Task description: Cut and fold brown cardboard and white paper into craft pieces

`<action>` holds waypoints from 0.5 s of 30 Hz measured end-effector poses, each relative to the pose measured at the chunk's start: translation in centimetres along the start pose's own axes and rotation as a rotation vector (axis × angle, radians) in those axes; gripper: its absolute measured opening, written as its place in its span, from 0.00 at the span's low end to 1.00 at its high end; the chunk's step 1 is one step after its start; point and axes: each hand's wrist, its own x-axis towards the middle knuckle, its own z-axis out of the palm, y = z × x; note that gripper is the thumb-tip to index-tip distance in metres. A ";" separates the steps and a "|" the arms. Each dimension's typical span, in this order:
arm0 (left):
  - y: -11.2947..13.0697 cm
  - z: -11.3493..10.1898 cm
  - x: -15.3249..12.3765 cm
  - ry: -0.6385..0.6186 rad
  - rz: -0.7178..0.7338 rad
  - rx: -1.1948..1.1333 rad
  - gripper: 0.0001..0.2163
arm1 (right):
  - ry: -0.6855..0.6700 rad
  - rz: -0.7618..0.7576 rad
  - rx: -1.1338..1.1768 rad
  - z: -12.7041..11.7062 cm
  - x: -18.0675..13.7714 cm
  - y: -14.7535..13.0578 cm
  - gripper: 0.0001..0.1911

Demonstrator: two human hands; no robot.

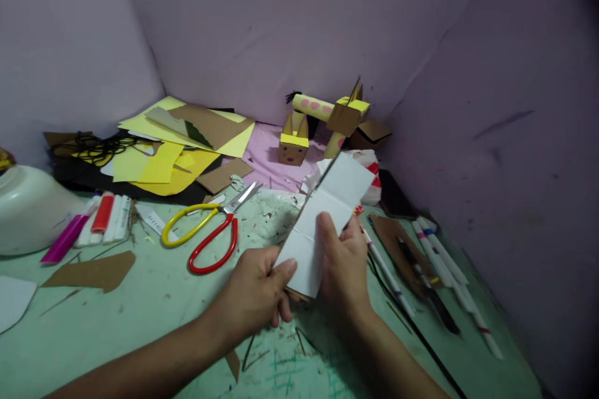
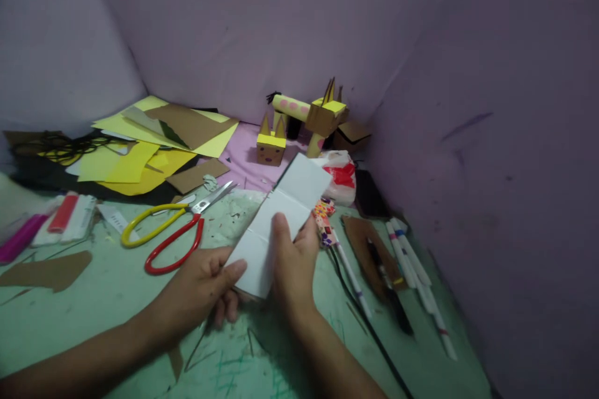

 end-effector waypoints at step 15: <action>0.9 -1.6 0.8 0.105 -0.010 -0.378 0.16 | -0.598 0.405 0.028 -1.1 1.0 -0.5 0.22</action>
